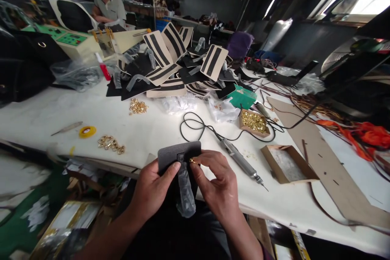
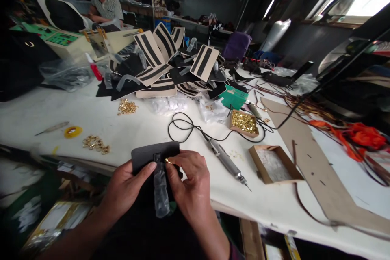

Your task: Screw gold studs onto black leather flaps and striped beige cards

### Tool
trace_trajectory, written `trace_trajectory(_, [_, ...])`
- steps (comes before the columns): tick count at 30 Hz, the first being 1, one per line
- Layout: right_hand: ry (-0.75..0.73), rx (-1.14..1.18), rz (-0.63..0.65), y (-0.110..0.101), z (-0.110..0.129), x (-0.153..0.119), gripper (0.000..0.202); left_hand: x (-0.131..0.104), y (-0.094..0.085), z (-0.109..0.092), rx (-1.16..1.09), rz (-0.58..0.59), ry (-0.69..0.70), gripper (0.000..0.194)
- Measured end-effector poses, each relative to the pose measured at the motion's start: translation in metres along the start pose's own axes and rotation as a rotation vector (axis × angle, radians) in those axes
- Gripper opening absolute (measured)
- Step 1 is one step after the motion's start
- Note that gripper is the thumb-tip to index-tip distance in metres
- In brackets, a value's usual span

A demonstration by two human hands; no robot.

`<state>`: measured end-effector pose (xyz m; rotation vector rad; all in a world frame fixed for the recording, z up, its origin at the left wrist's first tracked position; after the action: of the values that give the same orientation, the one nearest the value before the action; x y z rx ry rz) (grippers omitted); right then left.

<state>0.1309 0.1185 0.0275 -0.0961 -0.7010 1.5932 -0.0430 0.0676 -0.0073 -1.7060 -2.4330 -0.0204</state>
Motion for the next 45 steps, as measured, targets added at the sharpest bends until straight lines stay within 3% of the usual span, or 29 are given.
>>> trace_trajectory(4, [-0.089,-0.138,-0.043,-0.004,0.012,0.0,0.009,-0.001,-0.004,-0.009,0.107,-0.024,0.076,0.028])
trace_trajectory(9, [-0.013,-0.051,0.12,-0.001,0.023,-0.003,0.006,-0.007,-0.005,-0.022,0.184,-0.032,0.179,0.021])
trace_trajectory(19, [0.061,-0.009,0.143,-0.009,0.041,-0.006,0.013,-0.017,-0.007,-0.037,0.343,0.046,0.459,0.01])
trace_trajectory(28, [0.092,-0.082,0.208,-0.025,0.042,-0.012,0.013,-0.019,-0.002,-0.048,0.316,0.189,0.677,0.028])
trace_trajectory(37, [0.112,0.015,0.15,-0.02,0.03,-0.023,0.009,-0.027,0.006,-0.045,0.291,0.179,0.618,0.031])
trace_trajectory(45, [0.256,0.317,0.167,-0.014,0.028,-0.024,0.012,-0.036,0.001,-0.045,0.422,0.197,0.715,0.047])
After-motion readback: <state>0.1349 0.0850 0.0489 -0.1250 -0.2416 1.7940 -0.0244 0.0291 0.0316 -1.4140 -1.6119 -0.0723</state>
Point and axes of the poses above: each hand's wrist, its own x-axis towards the middle knuckle, its own y-axis out of the palm, z = x × y, the point moved 1 cm from there along x, towards the middle knuckle, and after that the axes turned 12 degrees about y, right-handed, at the moved point
